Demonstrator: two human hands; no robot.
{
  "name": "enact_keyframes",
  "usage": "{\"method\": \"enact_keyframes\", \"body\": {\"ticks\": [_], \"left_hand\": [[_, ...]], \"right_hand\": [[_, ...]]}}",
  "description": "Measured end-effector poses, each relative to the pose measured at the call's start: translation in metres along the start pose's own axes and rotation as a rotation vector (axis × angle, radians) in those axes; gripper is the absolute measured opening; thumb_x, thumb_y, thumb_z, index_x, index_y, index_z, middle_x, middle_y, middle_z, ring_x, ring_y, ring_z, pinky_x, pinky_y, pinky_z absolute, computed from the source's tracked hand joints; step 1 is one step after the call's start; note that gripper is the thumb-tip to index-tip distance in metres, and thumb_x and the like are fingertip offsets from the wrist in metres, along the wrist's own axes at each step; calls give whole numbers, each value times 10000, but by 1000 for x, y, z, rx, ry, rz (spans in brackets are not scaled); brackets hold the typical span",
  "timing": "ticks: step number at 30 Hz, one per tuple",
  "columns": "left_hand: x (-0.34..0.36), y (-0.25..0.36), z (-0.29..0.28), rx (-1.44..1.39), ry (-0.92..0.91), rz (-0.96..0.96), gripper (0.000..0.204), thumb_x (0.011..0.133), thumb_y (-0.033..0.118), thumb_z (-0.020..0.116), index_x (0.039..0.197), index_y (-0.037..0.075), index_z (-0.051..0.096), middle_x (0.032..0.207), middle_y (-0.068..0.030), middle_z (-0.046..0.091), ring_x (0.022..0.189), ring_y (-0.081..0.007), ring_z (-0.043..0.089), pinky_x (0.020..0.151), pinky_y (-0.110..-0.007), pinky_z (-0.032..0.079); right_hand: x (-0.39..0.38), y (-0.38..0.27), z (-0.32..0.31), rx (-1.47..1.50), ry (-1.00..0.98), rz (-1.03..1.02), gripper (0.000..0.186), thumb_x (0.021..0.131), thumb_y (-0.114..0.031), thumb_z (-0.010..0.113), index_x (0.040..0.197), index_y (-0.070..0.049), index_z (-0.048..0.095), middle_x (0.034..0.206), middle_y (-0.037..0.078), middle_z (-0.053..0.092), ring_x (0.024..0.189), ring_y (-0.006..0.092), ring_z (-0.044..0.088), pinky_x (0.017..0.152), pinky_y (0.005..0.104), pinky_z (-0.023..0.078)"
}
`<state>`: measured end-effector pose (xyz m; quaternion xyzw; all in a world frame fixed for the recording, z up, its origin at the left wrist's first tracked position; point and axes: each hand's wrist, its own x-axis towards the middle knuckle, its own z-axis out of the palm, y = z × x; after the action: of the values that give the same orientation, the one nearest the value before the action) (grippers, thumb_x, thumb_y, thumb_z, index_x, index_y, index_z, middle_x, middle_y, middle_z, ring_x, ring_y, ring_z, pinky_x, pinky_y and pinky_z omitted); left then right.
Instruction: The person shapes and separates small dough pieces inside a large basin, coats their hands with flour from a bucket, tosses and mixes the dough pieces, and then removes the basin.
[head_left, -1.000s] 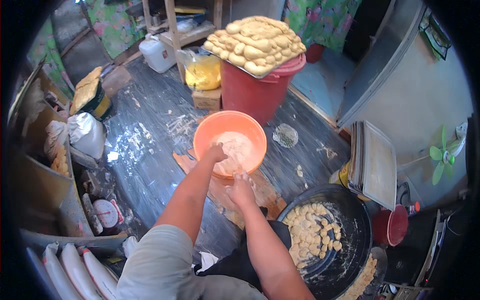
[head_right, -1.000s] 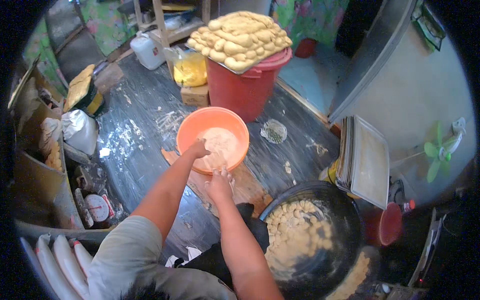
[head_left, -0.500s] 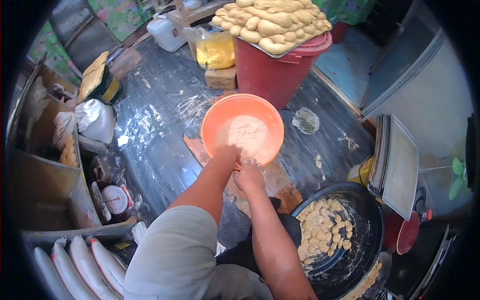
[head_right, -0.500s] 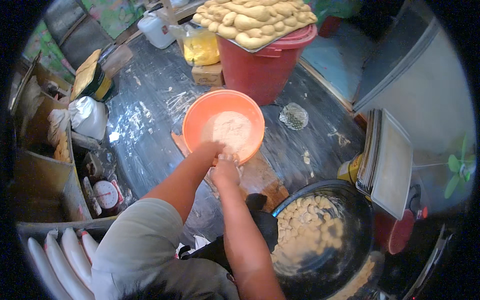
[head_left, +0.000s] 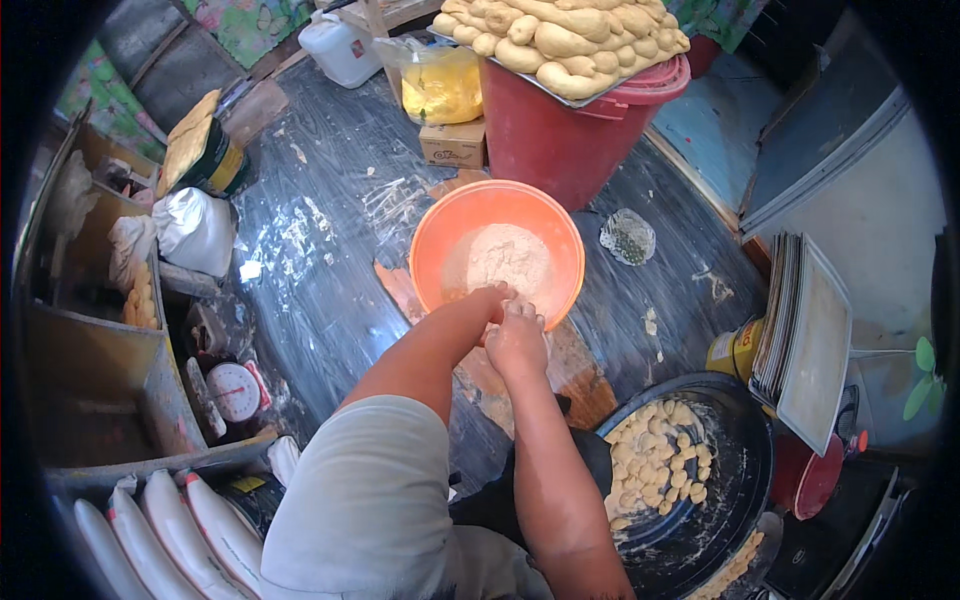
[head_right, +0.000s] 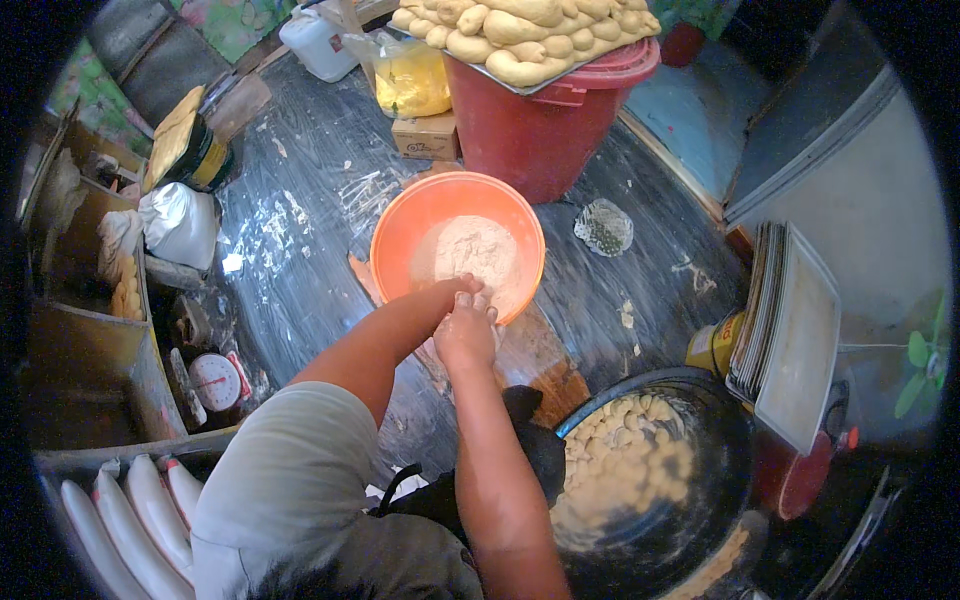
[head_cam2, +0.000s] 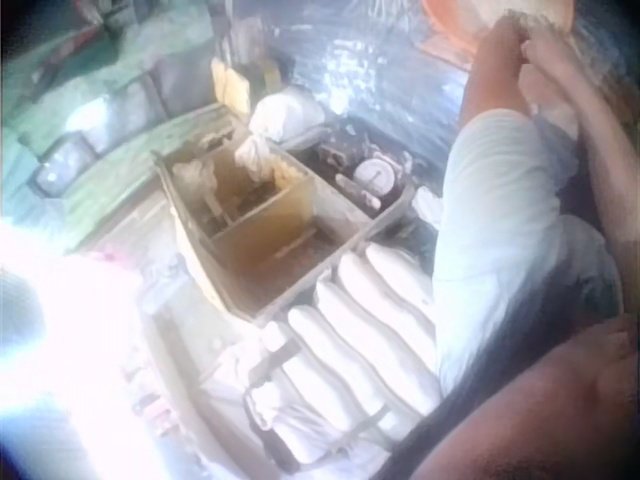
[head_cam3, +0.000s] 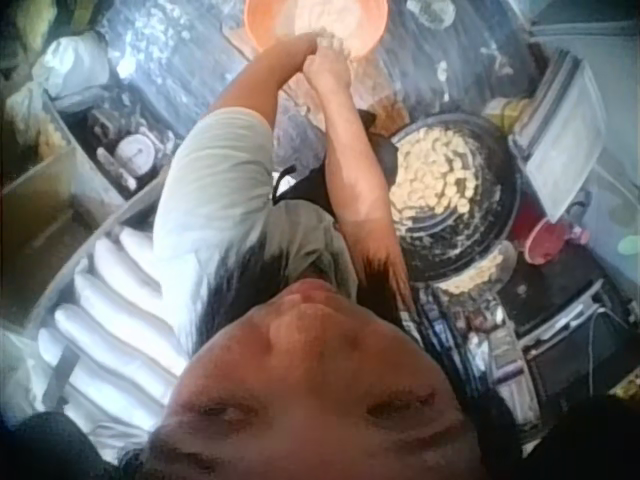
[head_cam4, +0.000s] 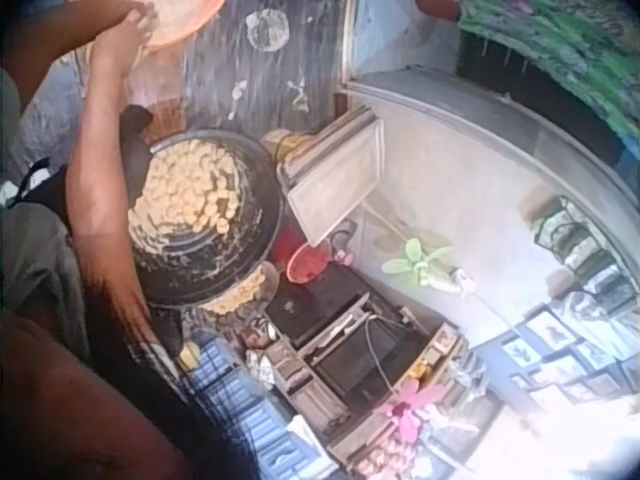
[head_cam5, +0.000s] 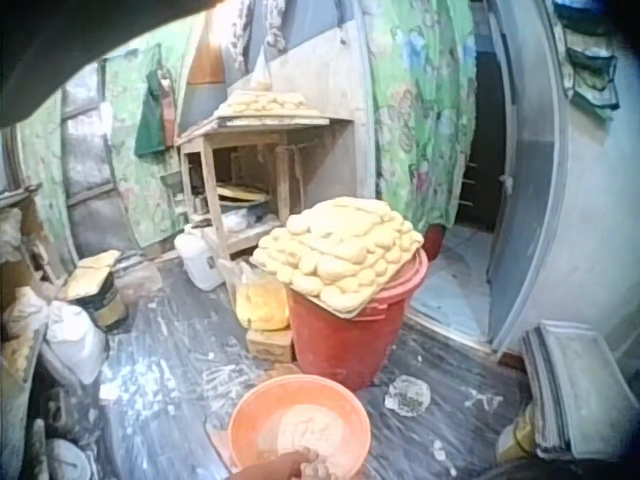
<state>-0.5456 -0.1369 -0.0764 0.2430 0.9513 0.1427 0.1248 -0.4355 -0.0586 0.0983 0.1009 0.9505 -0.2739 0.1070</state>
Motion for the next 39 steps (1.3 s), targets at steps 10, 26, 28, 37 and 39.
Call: {"method": "enact_keyframes", "body": {"ticks": [10,26,28,37,39], "left_hand": [[-23,-27,16,-136,-210,-37,397,810,379,557,904,9,666,969,-259,596,945,-354,582,835,-411,443],[6,8,-69,-293,-116,-112,531,873,430,429,773,-40,657,794,-283,593,808,-388,590,761,-414,445],[-15,29,-79,-535,123,-144,484,894,384,432,737,-30,626,708,-246,593,691,-359,580,698,-418,446],[-127,149,-162,-1074,242,-27,328,913,279,457,725,20,532,593,-37,461,574,-132,411,536,-325,384],[-157,196,-189,-911,218,101,341,907,305,452,757,9,532,618,-125,499,597,-245,471,567,-385,399]], "right_hand": [[7,-4,-19,-27,-66,54,324,788,-180,527,1095,-81,508,1137,113,495,1078,294,472,873,476,387],[-11,0,-20,222,15,100,379,775,-153,539,1132,-26,533,1128,208,530,1064,337,505,920,391,402],[-13,27,-3,357,175,78,378,773,-176,552,1113,-9,543,1087,209,573,1033,324,544,909,368,409],[-63,33,-10,1766,5,474,348,923,-345,432,1123,-72,515,1083,80,555,925,197,559,808,328,453],[-109,16,-59,2055,3,365,360,929,-367,394,1109,-78,512,1097,81,547,963,189,545,824,346,458]]}}
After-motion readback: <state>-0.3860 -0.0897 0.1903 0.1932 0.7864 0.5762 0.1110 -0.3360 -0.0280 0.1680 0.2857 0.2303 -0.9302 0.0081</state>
